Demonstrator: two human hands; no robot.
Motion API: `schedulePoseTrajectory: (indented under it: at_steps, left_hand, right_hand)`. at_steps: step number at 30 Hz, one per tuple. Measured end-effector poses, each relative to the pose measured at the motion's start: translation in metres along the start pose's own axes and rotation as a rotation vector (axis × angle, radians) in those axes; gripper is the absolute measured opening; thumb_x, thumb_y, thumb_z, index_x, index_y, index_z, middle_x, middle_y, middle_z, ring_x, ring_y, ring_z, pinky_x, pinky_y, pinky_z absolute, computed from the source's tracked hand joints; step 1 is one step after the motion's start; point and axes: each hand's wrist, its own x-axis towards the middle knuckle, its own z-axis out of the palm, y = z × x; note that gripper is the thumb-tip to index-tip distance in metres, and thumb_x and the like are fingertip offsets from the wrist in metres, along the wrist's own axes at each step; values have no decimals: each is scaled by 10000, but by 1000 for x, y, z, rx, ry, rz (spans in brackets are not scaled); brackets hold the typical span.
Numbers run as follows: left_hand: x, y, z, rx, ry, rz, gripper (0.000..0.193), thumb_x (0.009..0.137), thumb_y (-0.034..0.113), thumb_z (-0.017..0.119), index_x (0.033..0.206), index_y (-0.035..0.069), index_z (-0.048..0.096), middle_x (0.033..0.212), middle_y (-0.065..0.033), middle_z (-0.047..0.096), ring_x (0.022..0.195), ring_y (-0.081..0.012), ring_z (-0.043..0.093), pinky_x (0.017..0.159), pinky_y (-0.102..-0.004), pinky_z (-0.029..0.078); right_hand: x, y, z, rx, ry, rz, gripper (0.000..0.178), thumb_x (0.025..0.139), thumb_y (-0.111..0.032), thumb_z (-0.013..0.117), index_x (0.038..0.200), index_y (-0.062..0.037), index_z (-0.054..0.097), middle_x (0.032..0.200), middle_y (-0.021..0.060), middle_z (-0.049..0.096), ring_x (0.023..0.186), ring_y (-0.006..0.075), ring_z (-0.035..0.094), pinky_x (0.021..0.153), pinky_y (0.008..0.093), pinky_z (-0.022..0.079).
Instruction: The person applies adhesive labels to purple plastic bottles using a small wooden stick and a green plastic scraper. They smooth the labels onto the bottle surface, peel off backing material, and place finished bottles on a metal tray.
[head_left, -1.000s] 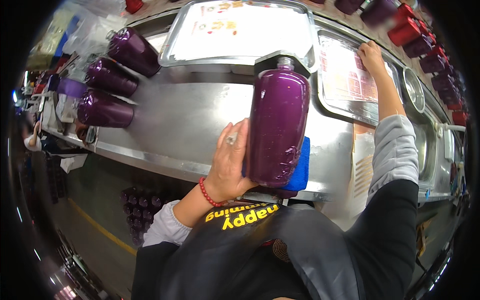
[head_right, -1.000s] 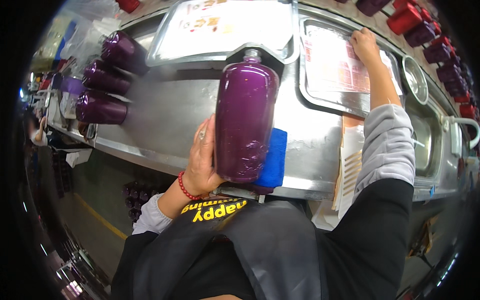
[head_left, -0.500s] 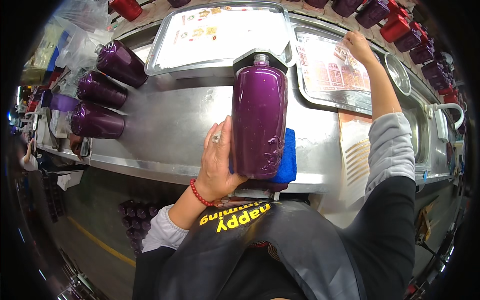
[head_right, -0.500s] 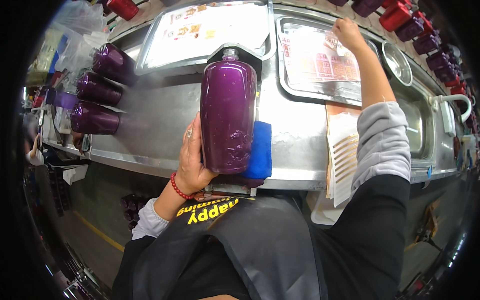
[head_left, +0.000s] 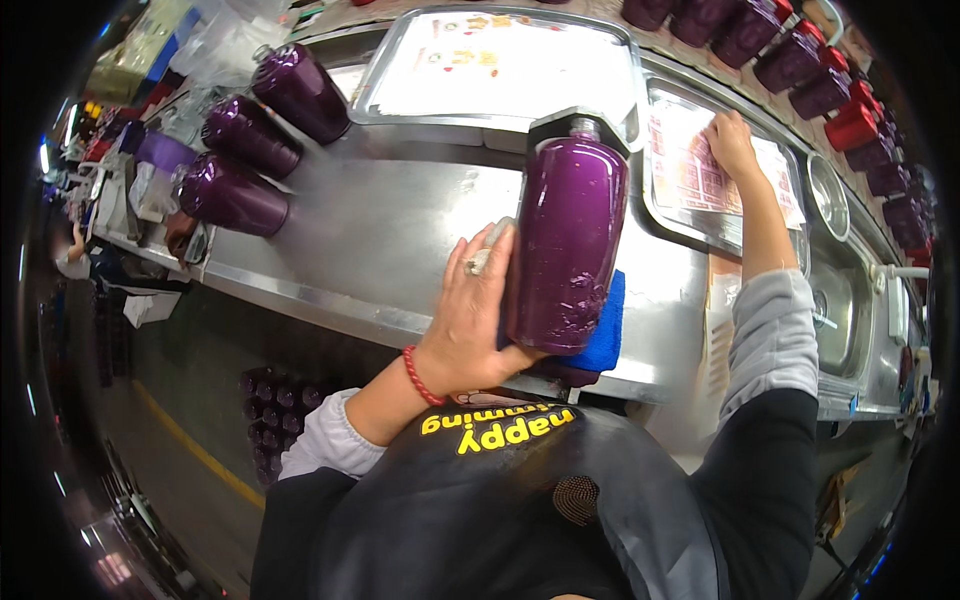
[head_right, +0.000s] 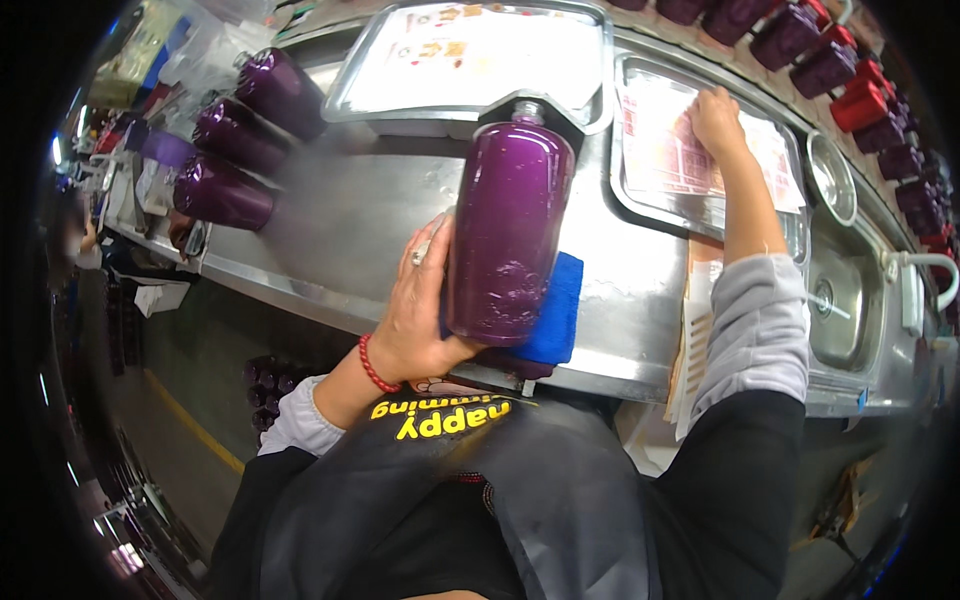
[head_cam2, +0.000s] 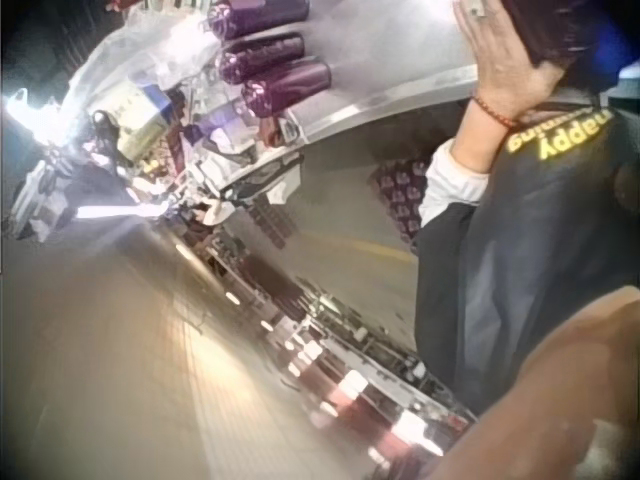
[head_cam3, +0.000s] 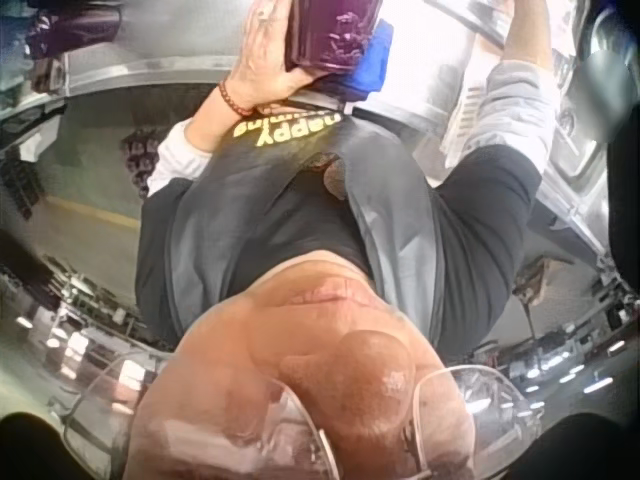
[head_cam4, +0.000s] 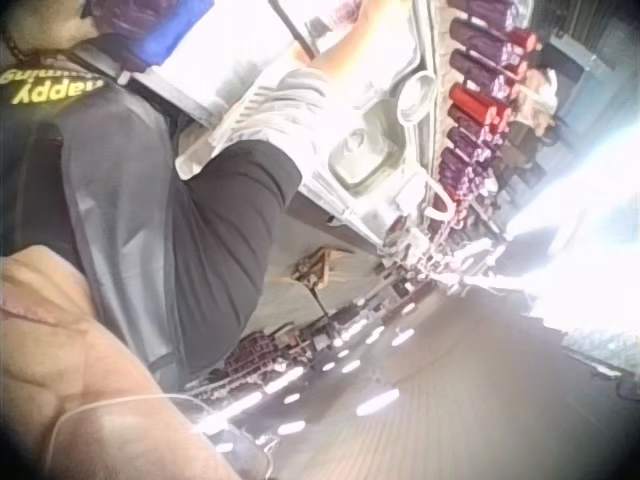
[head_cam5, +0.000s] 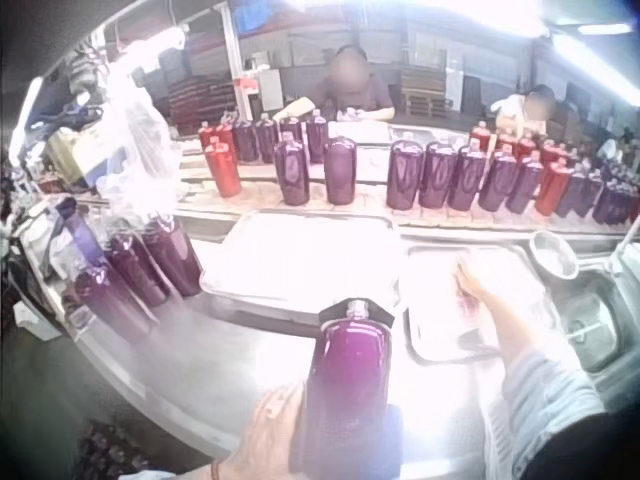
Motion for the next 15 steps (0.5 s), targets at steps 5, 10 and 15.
schedulePoseTrajectory:
  at_steps: [5, 10, 15]
  left_hand:
    - [3, 4, 4, 20, 70, 45, 1123, 822, 608, 723, 1595, 21, 158, 1469, -248, 455, 1372, -490, 398, 1159, -666, 150]
    - [0, -4, 7, -15, 72, 49, 1098, 854, 617, 680, 1602, 23, 138, 1515, -244, 423, 1424, -457, 368, 1163, -662, 146]
    - [-4, -8, 7, 5, 48, 38, 1061, 888, 539, 687, 1584, -32, 127, 1542, -240, 412, 1430, -408, 399, 1190, -615, 142]
  right_hand:
    - [-9, -55, -78, 83, 16, -91, 116, 893, -114, 673, 950, -15, 651, 1094, 171, 598, 1047, 393, 564, 907, 465, 463]
    - [-47, -154, -194, 567, -34, -252, 137, 951, -103, 644, 929, 3, 560, 988, 107, 554, 957, 237, 557, 882, 333, 452]
    - [-70, -218, -247, 797, -146, -475, 143, 987, -128, 613, 929, -33, 523, 1067, 83, 537, 1033, 172, 527, 933, 289, 405]
